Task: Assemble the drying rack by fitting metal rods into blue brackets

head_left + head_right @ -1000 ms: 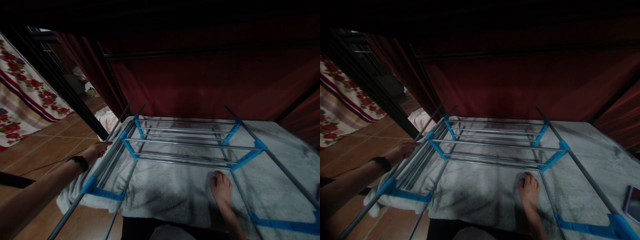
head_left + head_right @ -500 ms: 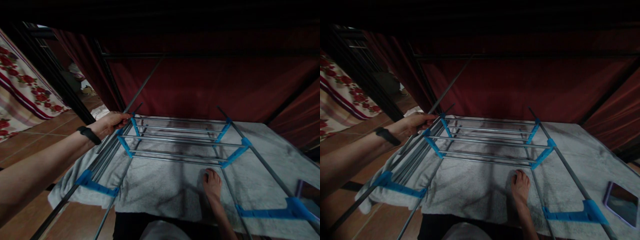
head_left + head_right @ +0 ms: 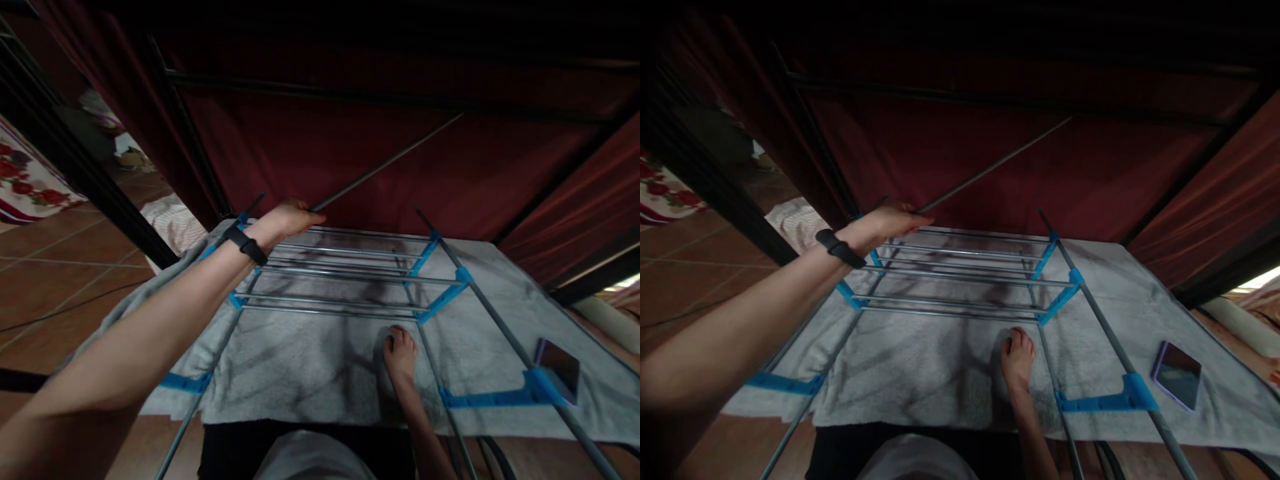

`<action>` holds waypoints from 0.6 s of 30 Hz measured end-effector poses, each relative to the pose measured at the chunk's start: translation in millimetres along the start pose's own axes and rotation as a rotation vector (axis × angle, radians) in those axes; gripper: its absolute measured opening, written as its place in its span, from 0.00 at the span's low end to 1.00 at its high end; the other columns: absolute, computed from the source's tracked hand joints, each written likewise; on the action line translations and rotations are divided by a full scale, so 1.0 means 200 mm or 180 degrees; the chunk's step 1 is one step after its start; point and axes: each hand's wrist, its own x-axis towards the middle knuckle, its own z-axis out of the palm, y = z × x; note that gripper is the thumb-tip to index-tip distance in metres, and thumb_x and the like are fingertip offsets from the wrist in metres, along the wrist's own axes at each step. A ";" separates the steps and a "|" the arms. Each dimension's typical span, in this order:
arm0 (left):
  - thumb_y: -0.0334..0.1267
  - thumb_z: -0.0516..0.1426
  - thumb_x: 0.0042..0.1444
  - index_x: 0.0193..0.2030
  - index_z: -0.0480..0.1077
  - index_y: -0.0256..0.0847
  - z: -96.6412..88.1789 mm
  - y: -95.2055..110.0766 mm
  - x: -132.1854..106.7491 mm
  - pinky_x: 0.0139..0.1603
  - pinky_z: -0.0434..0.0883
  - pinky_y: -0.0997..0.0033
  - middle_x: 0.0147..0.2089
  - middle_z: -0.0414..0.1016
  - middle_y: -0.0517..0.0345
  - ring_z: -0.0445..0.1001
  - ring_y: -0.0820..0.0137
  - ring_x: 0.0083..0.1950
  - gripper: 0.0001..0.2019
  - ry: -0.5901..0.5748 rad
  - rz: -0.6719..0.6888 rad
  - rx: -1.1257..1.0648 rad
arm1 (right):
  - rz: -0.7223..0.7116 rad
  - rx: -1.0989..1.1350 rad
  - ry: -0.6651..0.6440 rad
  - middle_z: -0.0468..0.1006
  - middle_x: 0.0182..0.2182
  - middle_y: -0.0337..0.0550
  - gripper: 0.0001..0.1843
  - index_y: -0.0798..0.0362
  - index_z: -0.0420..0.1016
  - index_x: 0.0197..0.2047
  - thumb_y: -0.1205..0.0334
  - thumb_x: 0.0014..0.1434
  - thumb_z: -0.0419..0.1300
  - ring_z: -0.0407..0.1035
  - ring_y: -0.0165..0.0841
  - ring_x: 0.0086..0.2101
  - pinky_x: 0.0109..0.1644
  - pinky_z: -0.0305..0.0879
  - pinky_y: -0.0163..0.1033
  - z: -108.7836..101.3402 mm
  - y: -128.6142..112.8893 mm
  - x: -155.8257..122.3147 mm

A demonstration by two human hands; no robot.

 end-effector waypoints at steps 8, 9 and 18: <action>0.49 0.56 0.60 0.21 0.60 0.41 0.35 -0.23 -0.41 0.29 0.48 0.71 0.21 0.54 0.65 0.55 0.75 0.25 0.20 0.0062 0.0722 0.0494 | -0.0022 0.0002 0.0053 0.76 0.53 0.56 0.19 0.54 0.73 0.55 0.61 0.67 0.48 0.66 0.47 0.55 0.62 0.59 0.54 0.00 0.00 0.00; 0.48 0.57 0.60 0.21 0.61 0.41 0.38 -0.31 -0.47 0.29 0.49 0.71 0.21 0.56 0.65 0.56 0.74 0.26 0.19 0.0089 0.0685 0.0643 | -0.0023 -0.0016 0.0059 0.76 0.53 0.56 0.19 0.55 0.73 0.55 0.61 0.67 0.48 0.66 0.47 0.55 0.62 0.60 0.54 0.00 0.00 0.00; 0.38 0.51 0.66 0.29 0.71 0.42 0.41 -1.02 -0.83 0.34 0.64 0.70 0.30 0.76 0.57 0.77 0.67 0.32 0.14 0.0265 0.0969 0.1610 | 0.0159 0.0042 0.0084 0.77 0.50 0.57 0.18 0.54 0.76 0.50 0.57 0.65 0.49 0.67 0.48 0.54 0.62 0.61 0.58 0.01 0.02 -0.01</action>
